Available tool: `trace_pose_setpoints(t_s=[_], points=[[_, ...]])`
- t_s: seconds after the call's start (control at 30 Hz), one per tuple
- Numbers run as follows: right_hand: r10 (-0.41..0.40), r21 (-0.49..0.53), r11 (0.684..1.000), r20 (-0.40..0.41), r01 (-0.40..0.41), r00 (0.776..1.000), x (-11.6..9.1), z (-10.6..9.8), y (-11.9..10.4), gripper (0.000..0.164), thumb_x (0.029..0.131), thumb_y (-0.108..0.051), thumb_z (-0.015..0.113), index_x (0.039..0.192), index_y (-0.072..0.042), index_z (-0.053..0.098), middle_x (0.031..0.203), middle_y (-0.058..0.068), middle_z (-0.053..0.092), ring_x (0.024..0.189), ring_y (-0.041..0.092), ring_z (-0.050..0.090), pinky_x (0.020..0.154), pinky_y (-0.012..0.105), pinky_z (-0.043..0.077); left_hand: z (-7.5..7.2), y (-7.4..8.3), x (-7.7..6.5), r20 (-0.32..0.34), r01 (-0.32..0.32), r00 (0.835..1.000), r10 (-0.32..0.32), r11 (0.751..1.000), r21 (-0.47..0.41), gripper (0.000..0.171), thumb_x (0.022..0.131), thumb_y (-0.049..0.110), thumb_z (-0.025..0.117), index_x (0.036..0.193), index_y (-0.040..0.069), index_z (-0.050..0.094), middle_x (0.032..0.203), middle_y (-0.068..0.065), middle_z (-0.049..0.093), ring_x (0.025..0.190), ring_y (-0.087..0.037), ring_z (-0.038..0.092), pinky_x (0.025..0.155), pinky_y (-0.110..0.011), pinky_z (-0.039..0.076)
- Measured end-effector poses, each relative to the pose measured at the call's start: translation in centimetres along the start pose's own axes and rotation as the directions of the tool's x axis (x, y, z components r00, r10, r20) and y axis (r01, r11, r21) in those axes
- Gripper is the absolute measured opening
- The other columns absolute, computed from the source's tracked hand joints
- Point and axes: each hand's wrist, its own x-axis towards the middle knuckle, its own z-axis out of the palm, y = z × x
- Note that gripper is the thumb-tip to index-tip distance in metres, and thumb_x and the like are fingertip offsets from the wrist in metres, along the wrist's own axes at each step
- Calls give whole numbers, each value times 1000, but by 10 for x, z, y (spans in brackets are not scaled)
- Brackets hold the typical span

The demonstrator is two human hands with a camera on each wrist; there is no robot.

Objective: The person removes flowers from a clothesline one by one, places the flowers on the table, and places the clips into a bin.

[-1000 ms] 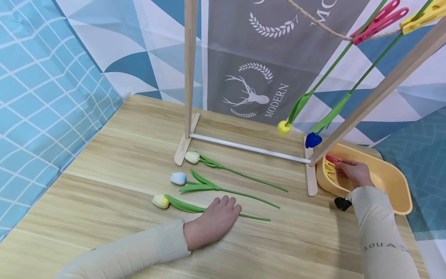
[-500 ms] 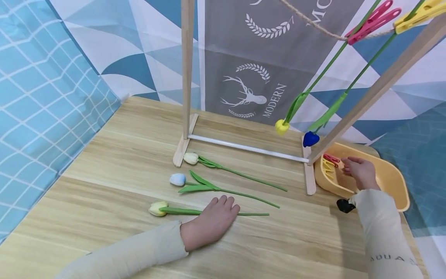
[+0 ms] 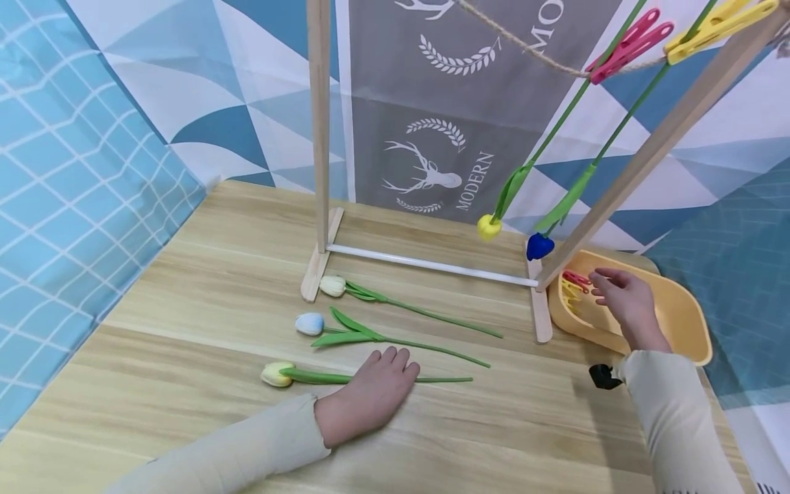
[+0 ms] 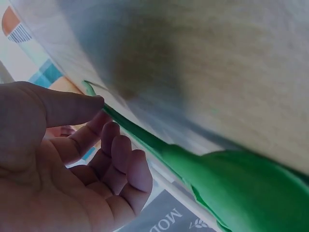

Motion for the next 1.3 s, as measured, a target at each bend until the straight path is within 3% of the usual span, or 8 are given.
trace_pose_setpoints(t_s=[0.13, 0.27, 0.43, 0.6, 0.7, 0.9, 1.1, 1.3], points=[[-29, -48, 998, 49, 31, 998, -14, 9, -6, 67, 93, -52, 42, 140, -4, 39, 133, 15, 46, 99, 11, 54, 72, 15, 50, -3, -2, -2, -18, 19, 1000, -18, 1000, 7, 14, 81, 9, 61, 92, 14, 52, 87, -1, 47, 77, -16, 45, 61, -25, 31], [-43, -77, 996, 68, 48, 997, -28, 17, -15, 68, 92, -56, 42, 137, -5, 43, 132, 18, 46, 105, 25, 52, 73, 20, 50, -5, -4, -4, -39, 35, 999, -36, 999, -19, 12, 82, 8, 59, 89, 13, 52, 87, -2, 47, 79, -17, 47, 62, -27, 33], [-108, -109, 988, 43, 112, 993, -43, 24, -31, 65, 90, -56, 46, 129, -4, 50, 118, 16, 54, 89, 11, 57, 69, 19, 51, -8, -8, -4, -62, 48, 997, -51, 998, -52, 7, 84, 9, 56, 89, 12, 52, 87, -2, 48, 81, -18, 48, 64, -29, 36], [-201, -116, 972, 23, 202, 979, -56, 28, -44, 57, 92, -49, 50, 122, -1, 55, 103, 7, 60, 76, -5, 55, 65, 15, 49, -12, -13, -1, -84, 61, 994, -62, 998, -18, 10, 83, 7, 56, 92, 12, 54, 85, -2, 46, 78, -17, 46, 64, -29, 38], [-231, -131, 964, 15, 231, 973, -61, 29, -49, 53, 92, -48, 50, 118, -2, 58, 98, 5, 62, 76, -4, 55, 65, 15, 49, -19, -18, 2, -87, 69, 994, -69, 998, -4, 14, 82, 4, 56, 94, 11, 55, 86, -3, 46, 77, -17, 45, 63, -29, 39], [-241, -146, 959, 32, 243, 970, -65, 30, -59, 53, 92, -51, 48, 118, -5, 58, 109, 12, 61, 84, 8, 55, 68, 17, 48, -35, -31, 9, -81, 115, 990, -120, 992, -60, 22, 79, 2, 57, 100, 8, 54, 92, -6, 50, 86, -21, 49, 69, -34, 42], [-280, -138, 951, 1, 278, 960, -65, 38, -70, 46, 93, -46, 50, 115, -7, 59, 109, 14, 61, 88, 20, 53, 67, 20, 48, -47, -47, 13, -179, 135, 971, -162, 979, -151, 16, 82, 5, 63, 96, 6, 56, 86, -7, 49, 78, -21, 47, 66, -34, 41], [-290, -124, 951, -39, 283, 956, -64, 38, -84, 49, 91, -49, 50, 117, -9, 59, 109, 12, 59, 94, 23, 51, 70, 22, 46, -56, -62, 32, -291, 167, 930, -226, 963, -213, 5, 86, 9, 60, 90, 6, 57, 82, -6, 50, 73, -22, 48, 58, -32, 39]])
